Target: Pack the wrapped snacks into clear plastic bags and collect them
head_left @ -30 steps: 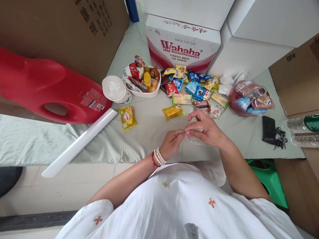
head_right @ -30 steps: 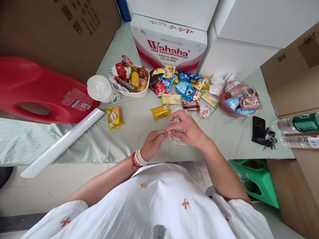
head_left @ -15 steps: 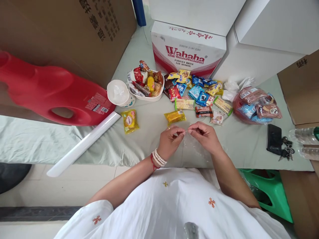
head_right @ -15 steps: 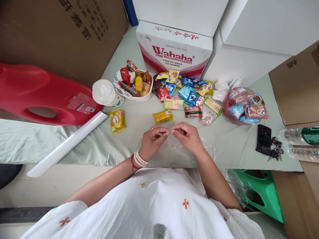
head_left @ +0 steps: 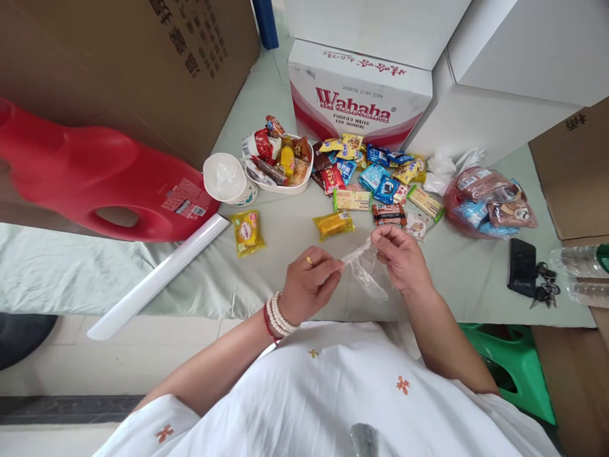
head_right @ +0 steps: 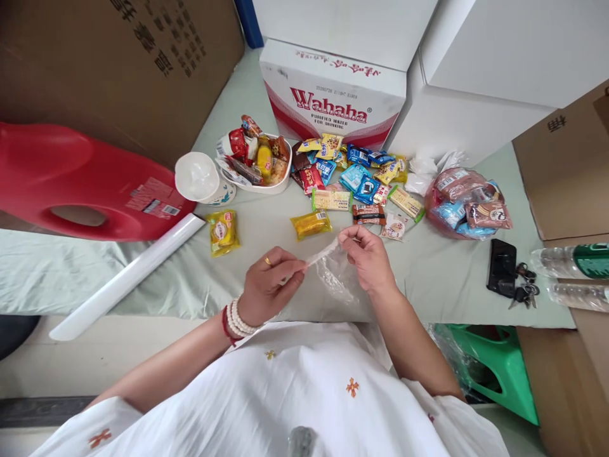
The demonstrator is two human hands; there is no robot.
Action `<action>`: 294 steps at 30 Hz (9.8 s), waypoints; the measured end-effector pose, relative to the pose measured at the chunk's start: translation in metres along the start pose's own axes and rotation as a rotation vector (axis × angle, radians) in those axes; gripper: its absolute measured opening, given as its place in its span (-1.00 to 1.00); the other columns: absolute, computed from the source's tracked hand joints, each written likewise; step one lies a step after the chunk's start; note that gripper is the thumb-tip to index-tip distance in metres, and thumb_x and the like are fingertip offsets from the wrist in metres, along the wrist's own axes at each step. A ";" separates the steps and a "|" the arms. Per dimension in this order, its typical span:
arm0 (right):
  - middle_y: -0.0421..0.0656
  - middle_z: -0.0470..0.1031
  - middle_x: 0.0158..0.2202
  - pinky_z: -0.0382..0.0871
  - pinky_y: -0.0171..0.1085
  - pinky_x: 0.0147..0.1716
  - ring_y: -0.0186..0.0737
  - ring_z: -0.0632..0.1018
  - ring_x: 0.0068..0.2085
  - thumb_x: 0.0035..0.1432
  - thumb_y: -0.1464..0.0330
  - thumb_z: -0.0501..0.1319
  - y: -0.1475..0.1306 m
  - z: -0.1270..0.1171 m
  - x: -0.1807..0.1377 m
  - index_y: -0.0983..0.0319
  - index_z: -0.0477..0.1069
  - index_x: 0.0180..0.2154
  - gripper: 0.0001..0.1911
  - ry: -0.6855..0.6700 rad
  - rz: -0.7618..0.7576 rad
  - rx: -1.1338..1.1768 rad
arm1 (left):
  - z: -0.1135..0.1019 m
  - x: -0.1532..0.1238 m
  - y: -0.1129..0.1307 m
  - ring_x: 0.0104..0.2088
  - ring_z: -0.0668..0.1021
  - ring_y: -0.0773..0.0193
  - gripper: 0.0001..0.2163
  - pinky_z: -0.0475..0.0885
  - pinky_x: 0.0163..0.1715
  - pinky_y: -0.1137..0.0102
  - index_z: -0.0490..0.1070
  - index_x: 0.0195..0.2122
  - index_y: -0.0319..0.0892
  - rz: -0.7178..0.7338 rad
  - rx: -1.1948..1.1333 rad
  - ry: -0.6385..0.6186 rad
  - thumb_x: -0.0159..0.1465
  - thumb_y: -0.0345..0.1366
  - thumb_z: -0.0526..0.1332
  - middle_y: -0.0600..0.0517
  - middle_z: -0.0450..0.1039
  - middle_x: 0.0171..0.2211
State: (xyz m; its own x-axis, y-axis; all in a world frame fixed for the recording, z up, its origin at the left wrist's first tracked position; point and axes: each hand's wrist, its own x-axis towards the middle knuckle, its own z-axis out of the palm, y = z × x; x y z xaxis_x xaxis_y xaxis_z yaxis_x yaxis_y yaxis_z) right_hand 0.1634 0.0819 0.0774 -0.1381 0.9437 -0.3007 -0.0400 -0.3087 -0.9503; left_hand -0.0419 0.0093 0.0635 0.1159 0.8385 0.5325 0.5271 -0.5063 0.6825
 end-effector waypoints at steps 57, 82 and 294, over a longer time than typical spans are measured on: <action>-0.15 0.51 -0.21 0.50 -0.25 -0.23 -0.22 0.54 -0.19 0.11 0.20 0.40 0.020 0.003 -0.038 0.18 0.46 -0.45 -0.76 -0.079 -0.076 -0.029 | 0.046 -0.003 -0.018 -0.34 0.57 0.33 -0.61 0.51 -0.24 0.38 0.30 -0.32 -0.11 -0.879 -0.807 0.374 0.25 0.08 0.37 0.10 0.49 -0.35; -0.21 0.44 -0.37 0.36 -0.30 -0.29 -0.28 0.39 -0.32 0.04 0.01 0.40 0.060 0.001 -0.026 0.18 0.45 -0.38 -0.61 0.077 -0.012 -0.138 | 0.032 0.007 -0.063 -0.56 0.41 0.45 -0.63 0.36 -0.60 0.51 0.20 -0.21 -0.06 -0.937 -0.556 0.493 0.30 0.07 0.31 0.19 0.32 -0.38; -0.03 0.38 -0.20 0.21 -0.16 -0.15 -0.06 0.31 -0.12 0.37 0.59 0.06 0.089 -0.057 -0.012 0.08 0.34 0.37 -0.38 -0.624 -0.843 -1.476 | -0.002 -0.037 -0.033 -0.15 0.60 0.01 -0.95 0.47 -0.14 0.18 0.48 -0.35 -0.14 -0.741 0.321 -0.578 0.22 -0.30 0.26 -0.08 0.59 -0.25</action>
State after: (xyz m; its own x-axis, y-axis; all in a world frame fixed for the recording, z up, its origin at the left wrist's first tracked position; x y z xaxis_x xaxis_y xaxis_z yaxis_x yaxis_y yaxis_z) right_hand 0.2181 0.0494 -0.0084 -0.8729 0.4878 -0.0120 0.4799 0.8538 -0.2017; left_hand -0.0655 -0.0058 0.0226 0.0128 0.9337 -0.3579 0.8254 0.1922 0.5308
